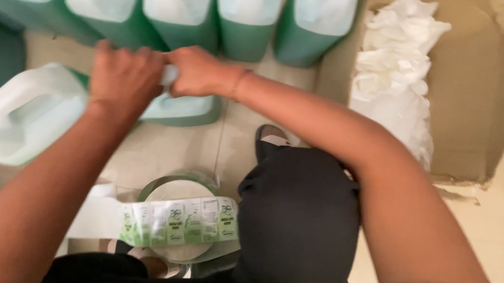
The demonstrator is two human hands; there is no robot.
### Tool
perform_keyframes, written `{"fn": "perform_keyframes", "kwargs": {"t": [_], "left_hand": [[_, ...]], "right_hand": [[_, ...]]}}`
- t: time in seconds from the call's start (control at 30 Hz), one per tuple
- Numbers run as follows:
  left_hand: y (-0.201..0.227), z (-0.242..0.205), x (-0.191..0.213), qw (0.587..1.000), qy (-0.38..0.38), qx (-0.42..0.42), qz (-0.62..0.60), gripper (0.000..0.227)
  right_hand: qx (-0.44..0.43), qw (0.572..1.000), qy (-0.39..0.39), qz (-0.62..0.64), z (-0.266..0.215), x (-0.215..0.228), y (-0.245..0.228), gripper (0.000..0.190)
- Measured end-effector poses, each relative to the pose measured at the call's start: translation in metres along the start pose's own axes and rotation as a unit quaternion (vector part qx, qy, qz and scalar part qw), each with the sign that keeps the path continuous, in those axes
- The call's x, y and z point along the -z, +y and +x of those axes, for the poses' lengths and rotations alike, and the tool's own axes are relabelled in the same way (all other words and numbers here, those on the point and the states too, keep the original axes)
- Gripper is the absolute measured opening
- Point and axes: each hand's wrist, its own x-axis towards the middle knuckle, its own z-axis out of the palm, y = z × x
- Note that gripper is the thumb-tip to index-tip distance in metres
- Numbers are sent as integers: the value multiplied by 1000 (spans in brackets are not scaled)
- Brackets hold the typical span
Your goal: The person labels cleaning supply containers by hand, peeling individual labels from a roll, applying them to the center of each large plastic jug, and securing a screw cap onto each one.
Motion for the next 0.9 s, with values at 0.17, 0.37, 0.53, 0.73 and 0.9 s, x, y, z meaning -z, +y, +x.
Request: {"fn": "perform_keyframes", "kwargs": {"t": [0.17, 0.37, 0.53, 0.73, 0.9], "left_hand": [[-3, -16, 6, 998, -21, 25, 53, 22], [10, -14, 1, 987, -49, 31, 152, 8], [24, -24, 22, 989, -118, 80, 31, 55], [32, -45, 7, 995, -42, 86, -5, 91], [47, -24, 28, 995, -53, 72, -35, 89]], "right_hand": [[-7, 999, 31, 30, 9, -18, 0, 43], [79, 991, 112, 2, -13, -17, 10, 55], [68, 983, 122, 121, -75, 31, 32, 31], [-42, 938, 301, 164, -233, 145, 105, 20], [-269, 877, 396, 47, -354, 172, 144, 24]]}}
